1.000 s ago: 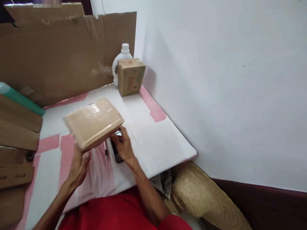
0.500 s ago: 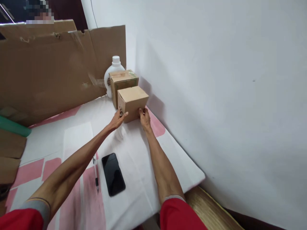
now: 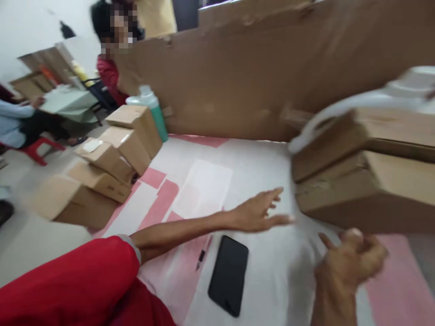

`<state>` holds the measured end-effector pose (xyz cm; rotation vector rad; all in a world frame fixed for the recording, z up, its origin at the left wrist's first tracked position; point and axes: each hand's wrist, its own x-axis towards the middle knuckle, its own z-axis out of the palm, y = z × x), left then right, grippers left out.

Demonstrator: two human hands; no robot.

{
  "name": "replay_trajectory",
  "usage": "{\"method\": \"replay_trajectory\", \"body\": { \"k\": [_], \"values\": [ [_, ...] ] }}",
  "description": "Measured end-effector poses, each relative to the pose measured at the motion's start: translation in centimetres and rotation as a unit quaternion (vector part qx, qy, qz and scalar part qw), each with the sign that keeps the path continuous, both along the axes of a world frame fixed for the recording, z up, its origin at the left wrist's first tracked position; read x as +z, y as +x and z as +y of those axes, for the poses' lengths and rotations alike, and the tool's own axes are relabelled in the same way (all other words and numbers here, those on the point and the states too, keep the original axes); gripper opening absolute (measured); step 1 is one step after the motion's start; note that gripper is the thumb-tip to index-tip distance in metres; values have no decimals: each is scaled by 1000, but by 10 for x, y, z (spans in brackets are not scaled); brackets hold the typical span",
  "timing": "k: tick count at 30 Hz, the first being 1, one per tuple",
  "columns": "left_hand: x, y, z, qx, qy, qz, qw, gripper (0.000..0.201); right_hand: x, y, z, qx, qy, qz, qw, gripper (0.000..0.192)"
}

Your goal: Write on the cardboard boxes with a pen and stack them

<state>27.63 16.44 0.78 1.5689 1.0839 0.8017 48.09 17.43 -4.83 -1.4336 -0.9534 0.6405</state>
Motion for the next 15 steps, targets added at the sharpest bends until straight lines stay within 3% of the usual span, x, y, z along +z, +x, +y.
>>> {"method": "replay_trajectory", "body": {
  "k": [2,4,6,7,8,10,11,12,14,15],
  "values": [
    [5,-52,-74,28,37,6,999,86,-5,-39,-29,-5,-28,31,999,32],
    [19,-103,-154,106,137,44,984,78,3,-90,-65,38,-32,40,998,37],
    [43,-154,-221,221,254,129,933,67,17,-148,-101,152,-58,30,986,40],
    [57,-180,-247,289,285,205,891,65,24,-177,-117,214,-74,24,974,39],
    [71,-206,-267,381,337,272,817,62,29,-206,-133,285,-88,20,954,37],
    [95,-259,-294,548,459,346,608,63,33,-258,-163,418,-91,15,904,34],
    [102,-286,-303,619,482,359,506,67,33,-280,-176,475,-88,8,876,32],
    [105,-313,-310,676,455,363,451,73,30,-300,-189,524,-85,2,848,31],
    [95,-365,-322,764,377,300,429,80,23,-333,-211,604,-71,-12,794,30],
    [82,-388,-327,786,338,242,458,89,20,-346,-221,636,-60,-20,769,32]
  ]
}}
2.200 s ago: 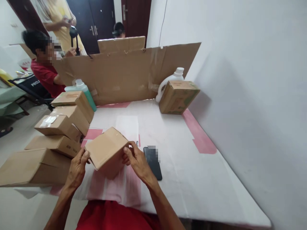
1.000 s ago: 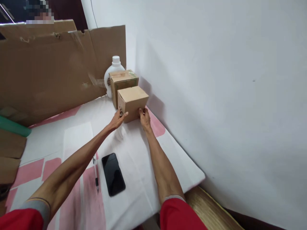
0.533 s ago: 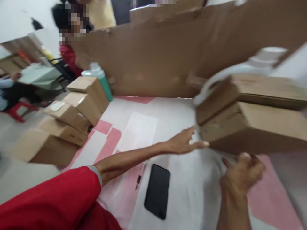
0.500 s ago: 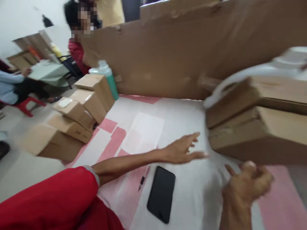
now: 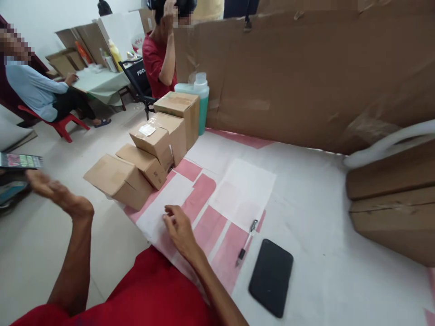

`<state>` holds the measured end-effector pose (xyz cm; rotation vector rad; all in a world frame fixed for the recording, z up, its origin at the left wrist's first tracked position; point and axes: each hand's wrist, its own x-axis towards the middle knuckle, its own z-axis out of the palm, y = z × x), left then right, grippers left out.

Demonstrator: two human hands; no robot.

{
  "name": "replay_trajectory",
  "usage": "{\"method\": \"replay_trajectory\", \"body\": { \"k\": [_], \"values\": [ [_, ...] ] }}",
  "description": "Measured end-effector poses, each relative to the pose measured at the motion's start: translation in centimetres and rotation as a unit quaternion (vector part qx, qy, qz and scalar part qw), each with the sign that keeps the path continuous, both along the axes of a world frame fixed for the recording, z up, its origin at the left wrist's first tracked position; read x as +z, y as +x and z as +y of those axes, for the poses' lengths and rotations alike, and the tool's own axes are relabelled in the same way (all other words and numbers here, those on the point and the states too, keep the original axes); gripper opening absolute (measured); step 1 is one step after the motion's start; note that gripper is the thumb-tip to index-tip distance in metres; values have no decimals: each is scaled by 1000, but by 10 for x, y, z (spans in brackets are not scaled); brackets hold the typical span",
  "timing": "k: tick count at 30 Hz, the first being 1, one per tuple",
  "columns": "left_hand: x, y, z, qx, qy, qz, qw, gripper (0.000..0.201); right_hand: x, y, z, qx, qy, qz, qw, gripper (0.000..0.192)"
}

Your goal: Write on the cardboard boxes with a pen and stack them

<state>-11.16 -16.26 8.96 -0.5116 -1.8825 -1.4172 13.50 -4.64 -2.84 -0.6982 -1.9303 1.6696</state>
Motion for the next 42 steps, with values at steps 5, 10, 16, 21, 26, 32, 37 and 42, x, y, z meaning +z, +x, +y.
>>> {"method": "replay_trajectory", "body": {
  "k": [5,10,16,21,26,32,37,42],
  "values": [
    [-90,-44,-13,-207,-14,-315,926,115,-9,-45,-27,116,60,-4,991,60],
    [-135,21,-53,-241,-76,-341,905,108,-14,-46,-33,127,43,-19,991,82],
    [-154,123,-90,-374,-267,-168,872,74,-9,37,-4,-9,-35,25,999,53],
    [-135,165,-26,-489,-333,2,806,81,4,110,44,-169,-58,8,984,45],
    [-99,181,48,-548,-325,154,755,86,-3,147,68,-292,-78,-1,953,54],
    [-83,186,92,-580,-288,171,743,92,-21,155,63,-355,-175,56,917,57],
    [-71,191,109,-597,-274,140,741,88,-20,155,54,-349,-203,103,909,67],
    [-43,199,116,-605,-258,100,747,81,2,167,43,-344,-138,105,923,67]
  ]
}}
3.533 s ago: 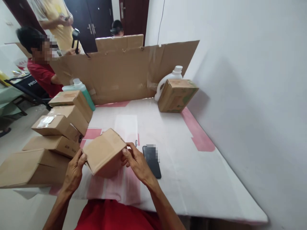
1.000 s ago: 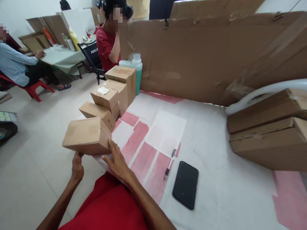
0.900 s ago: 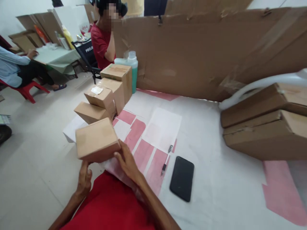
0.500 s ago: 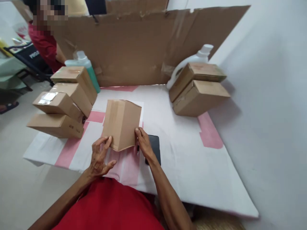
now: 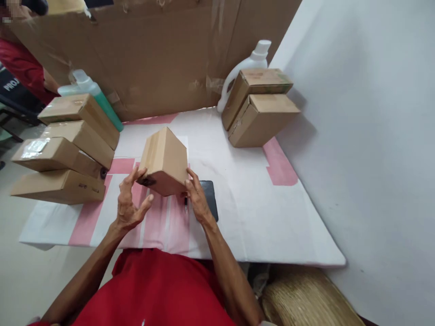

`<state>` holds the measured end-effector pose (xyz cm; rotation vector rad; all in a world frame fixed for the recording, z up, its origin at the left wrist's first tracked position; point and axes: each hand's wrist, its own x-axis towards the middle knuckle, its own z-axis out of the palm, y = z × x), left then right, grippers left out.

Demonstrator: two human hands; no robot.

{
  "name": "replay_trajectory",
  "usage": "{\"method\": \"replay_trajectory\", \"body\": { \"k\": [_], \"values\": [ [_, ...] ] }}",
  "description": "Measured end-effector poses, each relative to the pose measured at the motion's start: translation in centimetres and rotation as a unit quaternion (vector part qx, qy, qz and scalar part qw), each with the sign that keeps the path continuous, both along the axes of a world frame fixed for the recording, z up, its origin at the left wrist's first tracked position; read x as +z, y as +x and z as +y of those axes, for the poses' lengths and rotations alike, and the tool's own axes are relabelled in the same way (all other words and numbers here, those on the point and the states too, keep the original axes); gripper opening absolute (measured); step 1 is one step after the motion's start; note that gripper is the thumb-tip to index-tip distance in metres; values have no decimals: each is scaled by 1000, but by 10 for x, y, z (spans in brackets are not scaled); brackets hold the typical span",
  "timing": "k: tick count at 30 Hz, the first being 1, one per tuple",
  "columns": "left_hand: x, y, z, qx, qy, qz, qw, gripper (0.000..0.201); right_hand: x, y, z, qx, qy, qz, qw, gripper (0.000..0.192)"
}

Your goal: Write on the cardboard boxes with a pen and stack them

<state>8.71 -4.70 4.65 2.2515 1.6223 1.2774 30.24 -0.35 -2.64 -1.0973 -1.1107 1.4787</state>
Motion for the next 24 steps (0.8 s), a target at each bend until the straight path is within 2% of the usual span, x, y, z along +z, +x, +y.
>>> {"method": "replay_trajectory", "body": {
  "k": [4,7,10,14,19,22,24],
  "values": [
    [23,3,0,-45,-12,-73,996,82,30,12,-9,-4,51,-32,998,70],
    [30,2,3,-50,-3,-102,994,83,46,14,-13,-19,64,-78,995,64],
    [25,2,12,-44,5,-133,990,80,51,11,-15,-25,64,-111,991,60],
    [12,5,31,-56,2,-184,981,78,48,8,-11,-45,58,-143,987,57],
    [-4,13,64,-48,-49,-199,978,71,48,9,1,-116,93,-223,964,53],
    [-3,17,79,-57,-57,-204,976,71,58,11,1,-95,67,-216,969,53],
    [6,17,80,-56,-49,-203,976,68,69,11,-7,-58,45,-224,972,53]
  ]
}}
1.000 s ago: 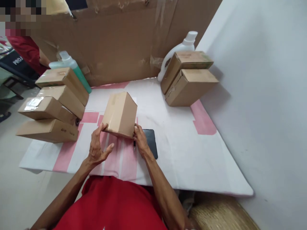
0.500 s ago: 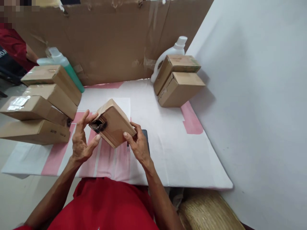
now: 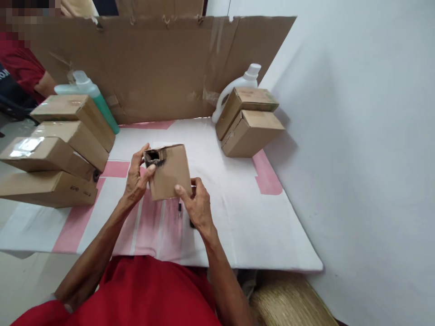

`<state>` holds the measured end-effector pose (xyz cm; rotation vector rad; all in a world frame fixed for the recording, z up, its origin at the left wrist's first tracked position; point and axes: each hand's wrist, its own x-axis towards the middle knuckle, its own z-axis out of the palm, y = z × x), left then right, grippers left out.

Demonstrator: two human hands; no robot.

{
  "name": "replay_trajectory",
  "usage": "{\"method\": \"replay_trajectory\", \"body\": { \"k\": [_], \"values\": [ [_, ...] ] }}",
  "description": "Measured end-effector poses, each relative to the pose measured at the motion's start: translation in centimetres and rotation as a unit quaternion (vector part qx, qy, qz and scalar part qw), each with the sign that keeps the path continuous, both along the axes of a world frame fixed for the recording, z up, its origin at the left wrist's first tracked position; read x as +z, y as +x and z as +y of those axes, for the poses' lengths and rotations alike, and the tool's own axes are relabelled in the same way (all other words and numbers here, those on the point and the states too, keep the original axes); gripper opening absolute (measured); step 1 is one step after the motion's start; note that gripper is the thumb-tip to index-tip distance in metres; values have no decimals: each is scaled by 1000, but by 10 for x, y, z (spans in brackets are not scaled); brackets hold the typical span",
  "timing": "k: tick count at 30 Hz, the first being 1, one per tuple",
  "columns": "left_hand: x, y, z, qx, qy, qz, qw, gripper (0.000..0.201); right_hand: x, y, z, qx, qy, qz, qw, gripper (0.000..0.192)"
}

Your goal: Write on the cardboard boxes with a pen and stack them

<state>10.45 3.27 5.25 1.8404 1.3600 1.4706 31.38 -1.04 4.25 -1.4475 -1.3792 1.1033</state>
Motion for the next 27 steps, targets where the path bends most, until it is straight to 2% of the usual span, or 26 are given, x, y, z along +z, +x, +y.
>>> {"method": "replay_trajectory", "body": {
  "k": [3,6,8,12,15,17,19,22,27],
  "values": [
    [22,-3,-13,-3,-12,11,1000,61,15,-4,-22,50,-23,0,998,52],
    [37,-10,-35,-36,-66,2,997,58,23,-8,-46,105,-37,29,993,51],
    [37,-15,-48,-41,-109,-23,993,58,25,-7,-56,113,-45,18,992,49],
    [22,-16,-72,0,-148,-84,985,57,32,0,-55,119,-33,-17,992,47],
    [17,-11,-89,15,-127,-59,990,57,44,-2,-41,29,72,-48,996,48],
    [18,-7,-99,26,-101,-23,994,56,54,-12,-30,-19,159,-90,983,56],
    [22,-5,-107,33,-84,-2,996,56,62,-27,-23,6,200,-127,971,47],
    [26,-7,-118,51,-89,-21,994,49,70,-52,-25,55,193,-159,967,30],
    [31,-14,-131,127,-121,-83,981,44,80,-81,-33,85,183,-223,954,30]
  ]
}}
